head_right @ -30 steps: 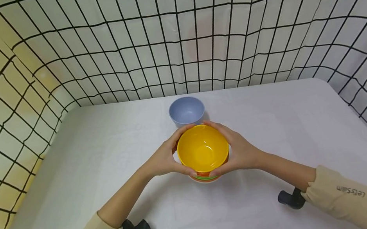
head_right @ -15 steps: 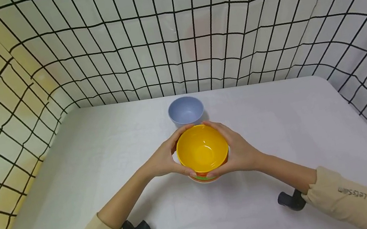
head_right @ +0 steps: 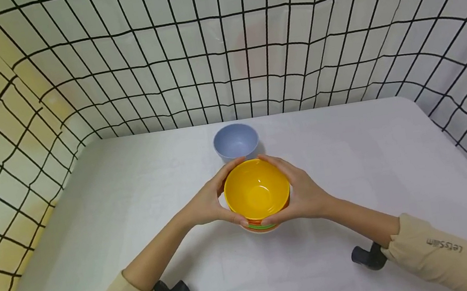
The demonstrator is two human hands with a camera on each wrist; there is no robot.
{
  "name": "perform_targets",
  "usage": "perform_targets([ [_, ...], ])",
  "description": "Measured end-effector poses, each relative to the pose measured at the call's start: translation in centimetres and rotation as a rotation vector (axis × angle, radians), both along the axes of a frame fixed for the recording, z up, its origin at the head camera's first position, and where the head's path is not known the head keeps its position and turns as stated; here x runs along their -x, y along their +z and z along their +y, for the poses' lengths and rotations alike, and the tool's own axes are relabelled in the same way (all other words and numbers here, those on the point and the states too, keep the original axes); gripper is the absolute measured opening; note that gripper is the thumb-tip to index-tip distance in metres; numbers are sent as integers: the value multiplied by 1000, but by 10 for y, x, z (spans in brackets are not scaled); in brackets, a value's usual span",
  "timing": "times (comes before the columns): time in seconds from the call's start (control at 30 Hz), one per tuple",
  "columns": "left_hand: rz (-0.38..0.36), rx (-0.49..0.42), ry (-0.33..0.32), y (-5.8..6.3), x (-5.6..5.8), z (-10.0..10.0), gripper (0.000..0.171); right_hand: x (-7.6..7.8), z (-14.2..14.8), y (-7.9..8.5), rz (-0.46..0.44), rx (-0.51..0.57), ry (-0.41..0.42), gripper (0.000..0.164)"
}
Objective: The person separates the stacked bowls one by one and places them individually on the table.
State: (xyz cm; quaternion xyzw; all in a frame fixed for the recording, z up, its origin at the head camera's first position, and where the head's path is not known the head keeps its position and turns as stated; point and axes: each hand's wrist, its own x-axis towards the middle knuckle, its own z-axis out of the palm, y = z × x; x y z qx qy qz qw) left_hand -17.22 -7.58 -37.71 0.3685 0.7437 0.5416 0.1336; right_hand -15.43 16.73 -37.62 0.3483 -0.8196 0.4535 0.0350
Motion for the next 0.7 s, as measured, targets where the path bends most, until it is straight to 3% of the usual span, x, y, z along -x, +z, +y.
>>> perform_targets([
  [0.7,-31,-35,-10,-5,2,0,106,-1,-2,-3,18,43,-36,108],
])
